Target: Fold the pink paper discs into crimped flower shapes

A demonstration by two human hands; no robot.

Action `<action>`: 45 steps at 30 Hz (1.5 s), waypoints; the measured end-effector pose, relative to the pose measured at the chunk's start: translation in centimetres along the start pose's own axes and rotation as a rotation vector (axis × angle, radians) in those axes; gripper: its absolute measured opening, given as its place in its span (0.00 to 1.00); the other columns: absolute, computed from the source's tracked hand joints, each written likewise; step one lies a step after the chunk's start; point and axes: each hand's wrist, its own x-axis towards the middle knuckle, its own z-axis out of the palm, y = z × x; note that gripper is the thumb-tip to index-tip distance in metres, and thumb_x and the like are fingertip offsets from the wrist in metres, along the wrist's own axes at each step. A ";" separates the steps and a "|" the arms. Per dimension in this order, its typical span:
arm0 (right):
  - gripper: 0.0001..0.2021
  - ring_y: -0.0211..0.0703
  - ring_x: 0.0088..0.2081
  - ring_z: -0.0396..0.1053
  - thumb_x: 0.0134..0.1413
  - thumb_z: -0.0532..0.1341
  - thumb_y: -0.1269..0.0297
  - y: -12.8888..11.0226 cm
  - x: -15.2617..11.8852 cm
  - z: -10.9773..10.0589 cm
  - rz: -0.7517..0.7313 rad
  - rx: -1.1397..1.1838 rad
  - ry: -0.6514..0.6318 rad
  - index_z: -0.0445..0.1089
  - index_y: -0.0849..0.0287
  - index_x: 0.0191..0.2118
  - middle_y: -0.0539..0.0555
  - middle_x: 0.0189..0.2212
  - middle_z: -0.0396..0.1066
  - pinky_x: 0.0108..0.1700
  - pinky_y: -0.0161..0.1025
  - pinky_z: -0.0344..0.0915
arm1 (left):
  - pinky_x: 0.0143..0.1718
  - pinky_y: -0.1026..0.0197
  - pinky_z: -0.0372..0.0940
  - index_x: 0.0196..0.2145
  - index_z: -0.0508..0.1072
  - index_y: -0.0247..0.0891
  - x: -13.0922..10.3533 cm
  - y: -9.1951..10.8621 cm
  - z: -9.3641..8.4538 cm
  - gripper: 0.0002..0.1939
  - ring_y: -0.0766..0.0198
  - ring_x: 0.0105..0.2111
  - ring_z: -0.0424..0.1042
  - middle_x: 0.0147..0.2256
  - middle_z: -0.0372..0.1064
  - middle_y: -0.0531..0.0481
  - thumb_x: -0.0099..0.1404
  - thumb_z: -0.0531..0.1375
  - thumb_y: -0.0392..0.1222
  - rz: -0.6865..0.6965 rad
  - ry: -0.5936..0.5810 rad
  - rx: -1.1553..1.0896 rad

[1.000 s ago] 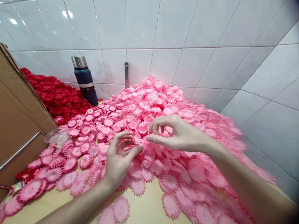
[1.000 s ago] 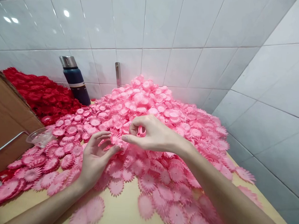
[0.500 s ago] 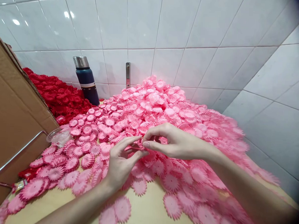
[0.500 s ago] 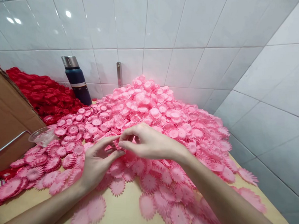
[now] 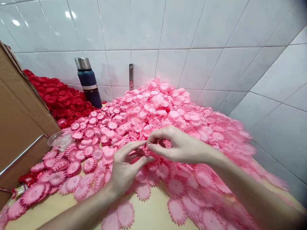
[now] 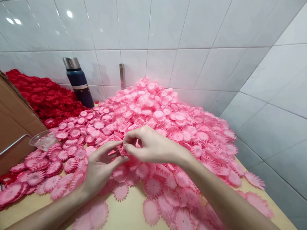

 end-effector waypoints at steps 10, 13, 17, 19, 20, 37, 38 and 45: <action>0.06 0.35 0.25 0.61 0.50 0.55 0.73 1.0 0.2 -0.1 0.054 -0.127 0.113 0.67 0.61 0.26 0.49 0.23 0.68 0.28 0.35 0.57 | 0.43 0.65 0.74 0.38 0.79 0.43 0.0 0.2 -0.1 0.11 0.66 0.41 0.77 0.39 0.78 0.52 0.59 0.66 0.30 0.171 0.063 0.076; 0.06 0.35 0.25 0.60 0.50 0.55 0.73 0.8 0.1 -0.2 0.061 -0.109 0.133 0.67 0.61 0.26 0.50 0.23 0.67 0.28 0.35 0.57 | 0.42 0.66 0.74 0.38 0.79 0.42 0.0 0.4 0.0 0.10 0.66 0.40 0.77 0.38 0.79 0.52 0.59 0.65 0.30 0.167 0.082 0.080; 0.08 0.35 0.26 0.62 0.57 0.56 0.67 0.6 -0.1 -0.5 0.069 -0.041 0.078 0.71 0.61 0.30 0.51 0.25 0.70 0.29 0.35 0.58 | 0.43 0.64 0.74 0.37 0.79 0.42 0.1 0.8 0.1 0.10 0.66 0.38 0.78 0.37 0.79 0.52 0.59 0.65 0.30 0.151 0.083 0.091; 0.10 0.36 0.27 0.64 0.58 0.59 0.61 0.7 -0.1 -0.5 0.074 -0.003 0.050 0.73 0.61 0.32 0.51 0.26 0.71 0.29 0.35 0.58 | 0.43 0.63 0.74 0.37 0.79 0.41 0.2 1.0 0.2 0.09 0.65 0.38 0.78 0.37 0.79 0.51 0.59 0.66 0.31 0.136 0.072 0.090; 0.10 0.36 0.27 0.64 0.57 0.60 0.59 0.7 -0.1 -0.5 0.068 0.013 0.040 0.73 0.61 0.31 0.51 0.25 0.71 0.28 0.35 0.58 | 0.43 0.62 0.74 0.37 0.79 0.41 0.2 1.1 0.2 0.09 0.64 0.38 0.78 0.37 0.79 0.51 0.59 0.66 0.31 0.127 0.066 0.085; 0.08 0.30 0.21 0.56 0.52 0.59 0.71 1.7 0.0 -0.3 0.100 0.311 -0.078 0.62 0.60 0.24 0.48 0.21 0.66 0.22 0.31 0.51 | 0.40 0.62 0.75 0.39 0.77 0.38 0.3 0.3 0.2 0.08 0.63 0.35 0.78 0.36 0.79 0.48 0.60 0.66 0.38 -0.111 0.007 -0.116; 0.08 0.30 0.21 0.55 0.52 0.60 0.71 1.8 0.0 -0.3 0.096 0.334 -0.079 0.62 0.60 0.24 0.48 0.21 0.66 0.22 0.31 0.51 | 0.40 0.61 0.75 0.39 0.77 0.37 0.3 0.2 0.2 0.08 0.63 0.34 0.78 0.35 0.79 0.48 0.61 0.65 0.39 -0.156 0.012 -0.166; 0.07 0.30 0.21 0.54 0.51 0.61 0.71 2.6 0.1 -0.3 0.066 0.410 -0.090 0.63 0.61 0.24 0.47 0.20 0.64 0.22 0.31 0.50 | 0.34 0.63 0.74 0.34 0.76 0.35 0.5 0.2 0.8 0.13 0.67 0.25 0.75 0.25 0.74 0.53 0.55 0.70 0.45 -0.461 0.058 -0.549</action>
